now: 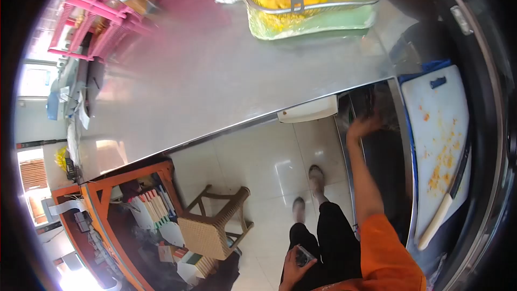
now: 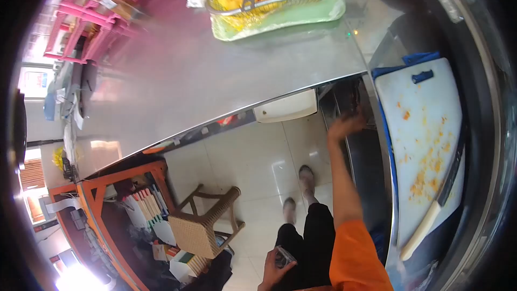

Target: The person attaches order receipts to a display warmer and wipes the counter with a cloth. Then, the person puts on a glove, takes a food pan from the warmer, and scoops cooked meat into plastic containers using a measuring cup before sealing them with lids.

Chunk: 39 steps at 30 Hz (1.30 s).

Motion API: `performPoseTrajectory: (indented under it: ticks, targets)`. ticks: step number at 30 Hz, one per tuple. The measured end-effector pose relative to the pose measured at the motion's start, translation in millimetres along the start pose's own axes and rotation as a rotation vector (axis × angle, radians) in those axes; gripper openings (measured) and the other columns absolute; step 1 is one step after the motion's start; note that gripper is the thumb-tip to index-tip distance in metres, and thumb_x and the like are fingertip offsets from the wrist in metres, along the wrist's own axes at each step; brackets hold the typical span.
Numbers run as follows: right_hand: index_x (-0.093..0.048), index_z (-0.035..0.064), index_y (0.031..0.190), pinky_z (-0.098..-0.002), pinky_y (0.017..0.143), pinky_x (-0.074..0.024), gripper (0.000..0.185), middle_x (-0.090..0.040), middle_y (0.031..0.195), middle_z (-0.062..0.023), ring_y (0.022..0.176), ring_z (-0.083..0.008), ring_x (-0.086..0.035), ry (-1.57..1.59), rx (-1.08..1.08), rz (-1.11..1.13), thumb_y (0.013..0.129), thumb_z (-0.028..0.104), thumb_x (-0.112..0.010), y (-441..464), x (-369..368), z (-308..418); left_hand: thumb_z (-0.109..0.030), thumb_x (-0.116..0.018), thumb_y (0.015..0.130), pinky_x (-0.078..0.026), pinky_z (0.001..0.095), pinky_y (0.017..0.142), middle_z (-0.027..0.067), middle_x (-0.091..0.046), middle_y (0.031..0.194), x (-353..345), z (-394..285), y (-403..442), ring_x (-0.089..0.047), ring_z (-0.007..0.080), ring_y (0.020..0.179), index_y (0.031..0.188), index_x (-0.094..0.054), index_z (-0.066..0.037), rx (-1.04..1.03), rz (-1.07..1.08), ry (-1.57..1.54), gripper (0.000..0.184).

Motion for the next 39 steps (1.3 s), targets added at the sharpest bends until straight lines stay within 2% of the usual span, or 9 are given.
performPoseTrajectory:
  ticks: [3,4,6,10,13,16,22,33,39]
  targets:
    - [-0.047,-0.0002,0.117,-0.0432,0.095,-0.0347,0.037,-0.046,0.118,-0.0197,0.110,-0.0357,-0.043,0.315,-0.294,0.233,0.080,-0.002,-0.050,-58,87,-18,-0.049,-0.077,0.066,-0.041,0.0440,0.093,0.0226,-0.050,0.115,9,9,-10,-0.049,0.0379,0.108,0.129,-0.041,0.000,-0.085,0.016,0.075,0.087]
    - [-0.051,0.0014,0.112,-0.0365,0.084,-0.0437,0.033,-0.053,0.107,-0.0150,0.099,-0.0277,-0.051,0.125,-0.044,0.334,0.080,-0.002,-0.050,-79,115,-20,-0.050,-0.077,0.067,-0.041,0.0443,0.093,0.0229,-0.050,0.115,12,8,-12,-0.049,0.0384,0.109,0.129,-0.041,0.000,-0.115,0.037,0.111,0.087]
    - [-0.055,0.0033,0.107,-0.0310,0.071,-0.0477,0.024,-0.059,0.095,-0.0084,0.084,-0.0194,-0.057,0.365,-0.281,0.818,0.083,0.002,-0.053,-140,161,-45,-0.050,-0.076,0.066,-0.040,0.0449,0.093,0.0235,-0.049,0.116,15,3,-22,-0.048,0.0394,0.109,0.129,-0.041,0.000,-0.257,0.047,0.258,0.088]
    - [-0.054,0.0057,0.111,-0.0294,0.078,-0.0476,0.034,-0.059,0.103,-0.0041,0.090,-0.0149,-0.060,0.541,-0.871,1.459,0.092,0.034,-0.056,-227,324,-7,-0.052,-0.076,0.066,-0.039,0.0446,0.094,0.0208,-0.048,0.121,11,-14,-50,-0.046,0.0374,0.112,0.127,-0.043,0.002,-0.529,0.130,0.462,0.088]
    - [-0.053,0.0068,0.115,-0.0310,0.082,-0.0475,0.040,-0.059,0.107,-0.0060,0.093,-0.0175,-0.060,0.614,-0.938,1.426,0.093,0.041,-0.053,-239,431,40,-0.050,-0.077,0.065,-0.040,0.0447,0.093,0.0181,-0.048,0.121,5,-48,-92,-0.046,0.0374,0.111,0.128,-0.042,0.000,-0.742,0.211,0.585,0.087]
    - [-0.053,0.0064,0.117,-0.0331,0.086,-0.0470,0.042,-0.060,0.105,-0.0084,0.099,-0.0188,-0.060,0.589,-0.623,1.239,0.094,0.041,-0.051,-245,476,50,-0.046,-0.078,0.065,-0.041,0.0447,0.091,0.0155,-0.048,0.121,-7,-62,-130,-0.047,0.0366,0.110,0.128,-0.042,-0.002,-0.893,0.297,0.706,0.085]
    - [-0.056,0.0045,0.111,-0.0317,0.070,-0.0527,0.030,-0.062,0.097,-0.0098,0.087,-0.0176,-0.064,0.539,-0.600,1.055,0.096,0.029,-0.049,-214,530,40,-0.039,-0.079,0.064,-0.043,0.0450,0.090,0.0144,-0.047,0.120,-24,-94,-183,-0.047,0.0355,0.110,0.131,-0.041,-0.007,-1.077,0.380,0.789,0.083]
    - [-0.054,0.0084,0.114,-0.0318,0.060,-0.0489,0.029,-0.061,0.081,-0.0093,0.069,-0.0177,-0.062,0.235,-0.769,-0.246,0.086,0.014,-0.054,-108,790,-176,-0.024,-0.080,0.066,-0.036,0.0430,0.098,0.0165,-0.036,0.122,-91,-160,-245,-0.040,0.0335,0.114,0.134,-0.042,-0.008,-1.215,0.428,0.579,0.080]
    - [-0.054,0.0034,0.114,-0.0386,0.077,-0.0490,0.037,-0.063,0.094,-0.0179,0.084,-0.0308,-0.063,-0.175,-0.678,-0.089,0.079,0.015,-0.065,-95,853,-241,-0.022,-0.081,0.065,-0.043,0.0389,0.087,0.0142,-0.037,0.125,-201,-170,-305,-0.043,0.0286,0.115,0.135,-0.042,-0.013,-1.312,0.712,0.590,0.080]
Point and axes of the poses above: each hand's wrist, its own y-axis towards the middle knuckle, its own x-axis out of the back of the hand, z = x × y, the point moved 8 cm from there along y, towards the middle knuckle
